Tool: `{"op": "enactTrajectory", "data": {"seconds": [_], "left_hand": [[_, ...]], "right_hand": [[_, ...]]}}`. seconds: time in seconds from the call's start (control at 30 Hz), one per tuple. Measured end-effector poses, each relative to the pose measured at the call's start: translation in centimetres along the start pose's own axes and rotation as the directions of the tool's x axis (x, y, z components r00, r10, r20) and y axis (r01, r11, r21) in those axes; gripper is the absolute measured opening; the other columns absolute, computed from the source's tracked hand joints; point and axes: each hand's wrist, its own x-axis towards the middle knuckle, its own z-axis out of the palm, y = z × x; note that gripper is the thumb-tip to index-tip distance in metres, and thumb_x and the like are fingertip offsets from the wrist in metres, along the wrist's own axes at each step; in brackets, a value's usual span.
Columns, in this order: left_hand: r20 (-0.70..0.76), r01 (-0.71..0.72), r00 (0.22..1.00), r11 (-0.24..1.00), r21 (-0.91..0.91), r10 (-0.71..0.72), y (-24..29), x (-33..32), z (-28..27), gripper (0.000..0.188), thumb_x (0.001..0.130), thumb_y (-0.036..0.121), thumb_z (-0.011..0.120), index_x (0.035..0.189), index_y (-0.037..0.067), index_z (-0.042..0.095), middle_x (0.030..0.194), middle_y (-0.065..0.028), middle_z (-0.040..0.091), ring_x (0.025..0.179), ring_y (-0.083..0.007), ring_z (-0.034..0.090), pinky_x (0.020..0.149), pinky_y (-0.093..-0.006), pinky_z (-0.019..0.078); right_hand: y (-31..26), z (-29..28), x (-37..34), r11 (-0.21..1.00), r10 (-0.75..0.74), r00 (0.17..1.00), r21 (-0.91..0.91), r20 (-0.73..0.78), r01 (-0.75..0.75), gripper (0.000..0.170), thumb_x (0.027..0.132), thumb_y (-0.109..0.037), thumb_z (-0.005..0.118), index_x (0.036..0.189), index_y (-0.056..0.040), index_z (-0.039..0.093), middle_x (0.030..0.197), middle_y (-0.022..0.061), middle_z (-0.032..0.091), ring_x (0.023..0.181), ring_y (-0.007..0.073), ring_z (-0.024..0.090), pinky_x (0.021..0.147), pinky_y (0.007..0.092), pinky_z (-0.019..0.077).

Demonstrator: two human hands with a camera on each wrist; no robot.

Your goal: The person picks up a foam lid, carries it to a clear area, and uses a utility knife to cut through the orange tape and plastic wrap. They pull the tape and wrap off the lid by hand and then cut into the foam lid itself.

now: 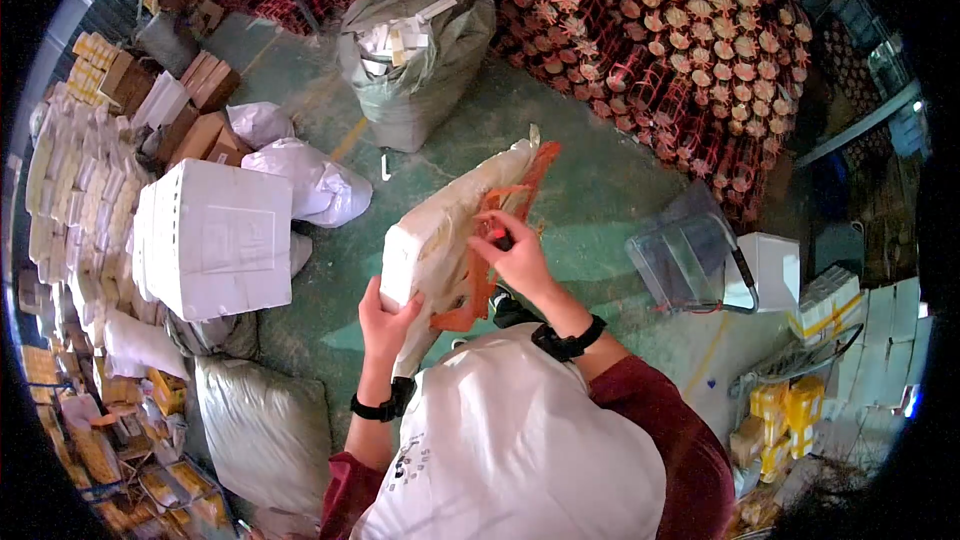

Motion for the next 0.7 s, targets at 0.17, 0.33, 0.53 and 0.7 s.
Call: {"op": "enactTrajectory", "data": {"seconds": [0.17, 0.33, 0.53, 0.7], "left_hand": [[-0.018, 0.019, 1.000, 0.996, -0.086, -0.021, 0.1, -0.6, 1.3, 0.039, 0.077, 0.019, 0.083, 0.101, -0.002, 0.060, 0.089, -0.0053, 0.067, 0.081, -0.0102, 0.058, 0.072, -0.0283, 0.0498], [-0.033, -0.013, 0.999, 0.996, -0.094, 0.010, 1.2, -0.8, 1.8, 0.039, 0.077, 0.018, 0.083, 0.100, -0.003, 0.060, 0.087, -0.0053, 0.067, 0.079, -0.0104, 0.058, 0.071, -0.0284, 0.0497], [-0.102, 0.021, 0.995, 0.994, 0.103, -0.011, 1.9, -1.0, 2.0, 0.036, 0.076, 0.018, 0.084, 0.096, -0.003, 0.062, 0.080, -0.0063, 0.065, 0.073, -0.0107, 0.055, 0.067, -0.0292, 0.0485], [-0.158, 0.073, 0.986, 0.985, 0.156, -0.048, 0.4, -0.9, 3.3, 0.036, 0.076, 0.020, 0.084, 0.095, -0.004, 0.064, 0.078, -0.0078, 0.065, 0.071, -0.0124, 0.055, 0.066, -0.0313, 0.0485]], "right_hand": [[-1.0, 1.3, -1.0, 0.988, -0.150, 0.988, -0.049, -0.033, 0.148, 0.034, 0.082, -0.014, 0.082, 0.105, -0.0037, 0.059, 0.074, 0.0000, 0.050, 0.067, 0.0115, 0.045, 0.062, 0.0272, 0.0424], [-2.1, 1.6, -1.0, 0.990, -0.110, 0.994, -0.091, -0.008, 0.109, 0.025, 0.085, -0.015, 0.078, 0.094, -0.0019, 0.058, 0.070, 0.0034, 0.049, 0.066, 0.0138, 0.045, 0.062, 0.0297, 0.0426], [-1.0, 1.0, -0.4, 0.976, -0.034, 0.998, -0.218, -0.049, 0.023, 0.028, 0.088, -0.025, 0.073, 0.100, -0.0016, 0.065, 0.084, 0.0170, 0.068, 0.077, 0.0350, 0.067, 0.067, 0.0417, 0.0496], [3.0, 1.4, 0.1, 0.975, -0.061, 0.987, -0.219, -0.148, 0.027, 0.023, 0.089, -0.019, 0.072, 0.092, 0.0020, 0.063, 0.074, 0.0103, 0.065, 0.072, 0.0229, 0.065, 0.065, 0.0344, 0.0479]]}}
